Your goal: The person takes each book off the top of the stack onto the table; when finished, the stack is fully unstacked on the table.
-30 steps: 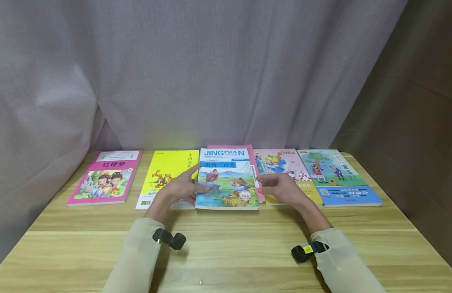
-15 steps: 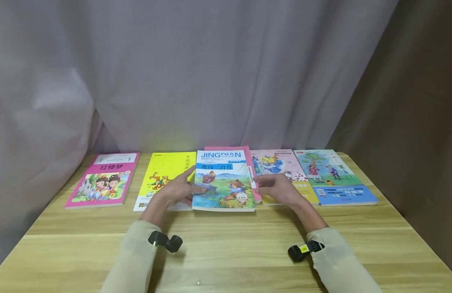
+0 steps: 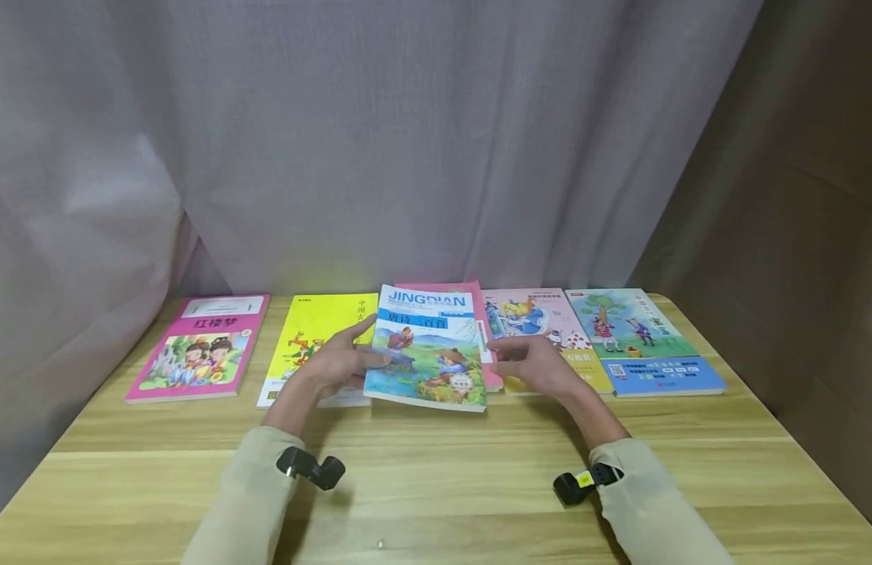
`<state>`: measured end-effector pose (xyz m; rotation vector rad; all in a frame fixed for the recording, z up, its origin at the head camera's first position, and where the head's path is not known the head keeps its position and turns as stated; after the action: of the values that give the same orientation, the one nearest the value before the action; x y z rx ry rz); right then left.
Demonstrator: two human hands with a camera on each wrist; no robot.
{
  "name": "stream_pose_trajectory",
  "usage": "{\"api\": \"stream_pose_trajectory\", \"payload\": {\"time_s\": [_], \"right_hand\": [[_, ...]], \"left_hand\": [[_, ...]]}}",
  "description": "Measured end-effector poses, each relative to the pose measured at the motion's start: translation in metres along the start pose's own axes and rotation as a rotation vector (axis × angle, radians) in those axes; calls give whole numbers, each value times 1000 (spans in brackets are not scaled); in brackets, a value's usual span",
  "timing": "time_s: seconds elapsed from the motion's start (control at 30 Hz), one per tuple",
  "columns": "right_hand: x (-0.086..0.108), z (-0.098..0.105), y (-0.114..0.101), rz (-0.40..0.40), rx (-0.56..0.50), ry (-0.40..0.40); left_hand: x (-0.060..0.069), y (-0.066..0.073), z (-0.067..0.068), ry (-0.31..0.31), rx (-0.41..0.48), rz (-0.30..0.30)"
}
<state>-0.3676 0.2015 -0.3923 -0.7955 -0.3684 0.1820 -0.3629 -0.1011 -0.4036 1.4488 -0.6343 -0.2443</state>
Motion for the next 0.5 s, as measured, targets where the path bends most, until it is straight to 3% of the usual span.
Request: {"api": "stream_pose_trajectory", "payload": {"time_s": [0.3, 0.5], "right_hand": [[1, 3, 1, 30, 8, -6], [0, 0, -1, 32, 10, -13]], "left_hand": [[12, 16, 0, -28, 17, -99], [27, 24, 6, -9, -24, -121]]}}
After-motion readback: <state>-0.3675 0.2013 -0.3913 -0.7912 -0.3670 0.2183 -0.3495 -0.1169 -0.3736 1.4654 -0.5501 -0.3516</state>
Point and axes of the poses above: each hand's wrist, its own x-axis away from the middle knuckle, its own z-axis out of the back of the hand, y = z × x, the point moved 9 cm from there along -x, towards the middle knuckle, and after that the axes turned 12 degrees about -y, right-handed, at the moved point
